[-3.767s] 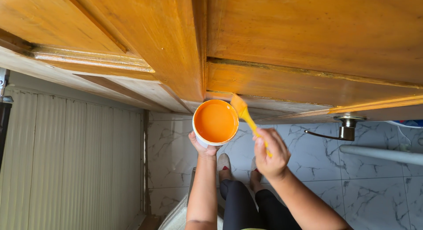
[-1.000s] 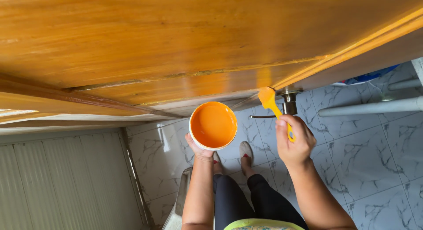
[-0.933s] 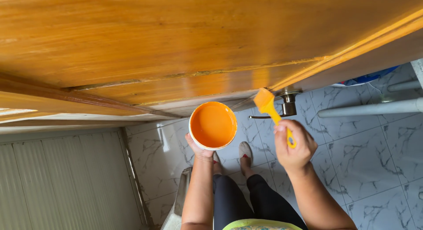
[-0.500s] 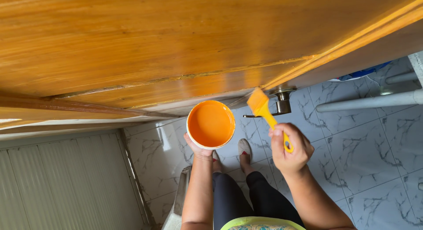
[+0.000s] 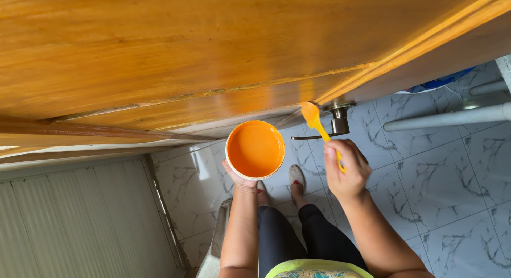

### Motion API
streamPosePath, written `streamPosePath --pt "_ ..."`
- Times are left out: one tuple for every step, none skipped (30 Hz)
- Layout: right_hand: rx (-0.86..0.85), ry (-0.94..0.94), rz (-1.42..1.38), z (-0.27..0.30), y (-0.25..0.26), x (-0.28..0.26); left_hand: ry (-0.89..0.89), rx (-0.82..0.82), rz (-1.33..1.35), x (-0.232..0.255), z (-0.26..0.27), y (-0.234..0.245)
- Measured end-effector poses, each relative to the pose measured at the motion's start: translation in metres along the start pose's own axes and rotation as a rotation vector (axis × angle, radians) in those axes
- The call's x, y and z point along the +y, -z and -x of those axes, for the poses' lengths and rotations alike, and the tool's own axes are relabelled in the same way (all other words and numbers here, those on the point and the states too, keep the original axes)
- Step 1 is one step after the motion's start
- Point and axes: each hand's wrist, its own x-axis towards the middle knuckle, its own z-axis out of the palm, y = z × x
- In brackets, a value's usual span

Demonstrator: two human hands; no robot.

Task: The person paints a wooden door with orange wood stain using a yellow brush. They hold a container of stain in one hand and apply the stain to the door surface with the other hand, covering the panels and edges.

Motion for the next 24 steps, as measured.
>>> streamPosePath --pt "0.001 -0.052 -0.021 0.003 0.005 -0.002 0.002 -0.004 -0.003 -0.001 0.001 -0.003" --pt "-0.044 -0.091 -0.129 0.006 0.009 -0.006 0.005 -0.007 -0.007 -0.001 0.002 -0.007" --pt "-0.089 -0.13 -0.237 0.008 0.015 -0.01 0.008 -0.017 -0.003 -0.002 0.002 -0.011" --pt "-0.132 -0.17 -0.344 0.009 0.017 -0.012 0.014 -0.028 -0.001 -0.003 0.003 -0.015" --pt "-0.187 -0.173 -0.398 0.009 0.015 -0.013 0.019 -0.039 0.002 -0.003 0.002 -0.017" --pt "-0.245 -0.178 -0.453 0.01 0.01 -0.015 0.011 -0.019 0.001 -0.004 0.003 -0.018" --pt "-0.303 -0.183 -0.508 0.01 0.005 -0.015 0.002 0.0 0.001 -0.004 0.003 -0.017" --pt "-0.34 -0.189 -0.447 0.01 -0.001 -0.016 -0.008 0.016 -0.001 -0.003 0.002 -0.015" --pt "-0.377 -0.194 -0.387 0.01 -0.008 -0.015 -0.013 0.031 -0.007 -0.002 0.001 -0.013" --pt "-0.415 -0.201 -0.324 0.01 -0.014 -0.015 -0.017 0.048 -0.012 -0.002 0.0 -0.01" --pt "-0.407 -0.199 -0.309 0.011 -0.019 -0.014 -0.021 0.065 -0.017 0.0 0.001 -0.008" --pt "-0.401 -0.195 -0.295 0.011 -0.024 -0.013 -0.02 0.045 -0.007 0.001 0.001 -0.006" --pt "-0.394 -0.191 -0.28 0.011 -0.027 -0.013 -0.02 0.025 0.003 0.002 0.0 -0.005" --pt "-0.41 -0.219 -0.284 0.011 -0.029 -0.012 -0.02 0.007 0.014 0.003 0.001 -0.004" --pt "-0.425 -0.247 -0.288 0.012 -0.03 -0.012 -0.019 0.01 0.018 0.005 0.001 -0.004" --pt "-0.44 -0.275 -0.292 0.012 -0.032 -0.011 -0.017 0.012 0.022 0.007 0.001 -0.004" --pt "-0.448 -0.281 -0.306 0.012 -0.032 -0.011 -0.015 0.014 0.025 0.008 0.003 -0.004" --pt "-0.453 -0.286 -0.319 0.011 -0.033 -0.011 -0.022 0.004 0.027 0.01 0.004 -0.005" --pt "-0.458 -0.291 -0.332 0.011 -0.033 -0.011 -0.029 -0.007 0.029 0.011 0.005 -0.006" --pt "-0.468 -0.347 -0.367 0.011 -0.034 -0.012 -0.036 -0.019 0.03 0.013 0.006 -0.007" --pt "-0.478 -0.404 -0.402 0.011 -0.034 -0.012 -0.038 -0.011 0.038 0.015 0.006 -0.007" --pt "-0.49 -0.462 -0.436 0.012 -0.036 -0.013 -0.041 -0.002 0.047 0.017 0.007 -0.006" --pt "-0.479 -0.463 -0.462 0.013 -0.039 -0.014 -0.045 0.008 0.056 0.019 0.008 -0.004" --pt "-0.47 -0.463 -0.487 0.014 -0.042 -0.015 -0.041 -0.003 0.056 0.021 0.009 -0.002"
